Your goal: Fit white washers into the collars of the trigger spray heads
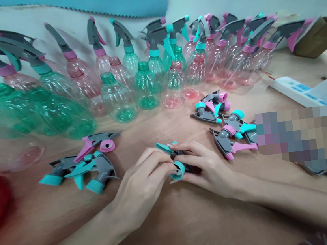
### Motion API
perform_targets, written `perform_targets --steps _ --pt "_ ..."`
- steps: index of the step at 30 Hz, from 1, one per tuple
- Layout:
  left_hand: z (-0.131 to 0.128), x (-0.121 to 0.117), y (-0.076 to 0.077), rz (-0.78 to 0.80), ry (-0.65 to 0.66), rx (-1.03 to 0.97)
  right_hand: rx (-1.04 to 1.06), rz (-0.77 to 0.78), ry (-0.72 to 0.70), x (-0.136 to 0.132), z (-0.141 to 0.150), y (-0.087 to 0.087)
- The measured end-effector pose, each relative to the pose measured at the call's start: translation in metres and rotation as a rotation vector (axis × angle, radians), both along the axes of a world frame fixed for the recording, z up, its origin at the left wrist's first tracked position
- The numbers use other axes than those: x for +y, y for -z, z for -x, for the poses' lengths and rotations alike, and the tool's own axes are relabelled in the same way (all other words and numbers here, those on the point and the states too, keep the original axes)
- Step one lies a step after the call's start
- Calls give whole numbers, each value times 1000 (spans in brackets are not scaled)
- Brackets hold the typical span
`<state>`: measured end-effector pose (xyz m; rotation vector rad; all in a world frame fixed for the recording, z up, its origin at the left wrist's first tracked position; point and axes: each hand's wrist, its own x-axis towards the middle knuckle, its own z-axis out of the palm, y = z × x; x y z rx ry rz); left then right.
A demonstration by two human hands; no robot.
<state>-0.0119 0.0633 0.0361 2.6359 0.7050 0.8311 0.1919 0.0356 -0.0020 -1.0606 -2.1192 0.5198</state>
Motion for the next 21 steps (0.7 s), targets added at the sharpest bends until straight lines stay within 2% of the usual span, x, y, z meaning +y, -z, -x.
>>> perform_targets --steps 4,7,9,11,16,18,21 --pt "2 -3 -11 -75 -12 -91 72 48 111 5 -5 -3" --pt "8 -1 -20 -98 28 -138 106 69 174 8 -7 -6" --pt "11 1 -23 -109 69 -138 131 83 128 8 -6 -7" --pt "12 2 -21 -94 54 -128 152 92 67 7 -3 -8" --pt "5 -1 -12 164 -77 -88 156 71 -47 4 2 -5" --pt "4 -1 -9 136 -46 -49 165 66 -62 5 2 -5" --pt "7 3 -6 -1 56 -3 180 68 -61 6 1 -5"
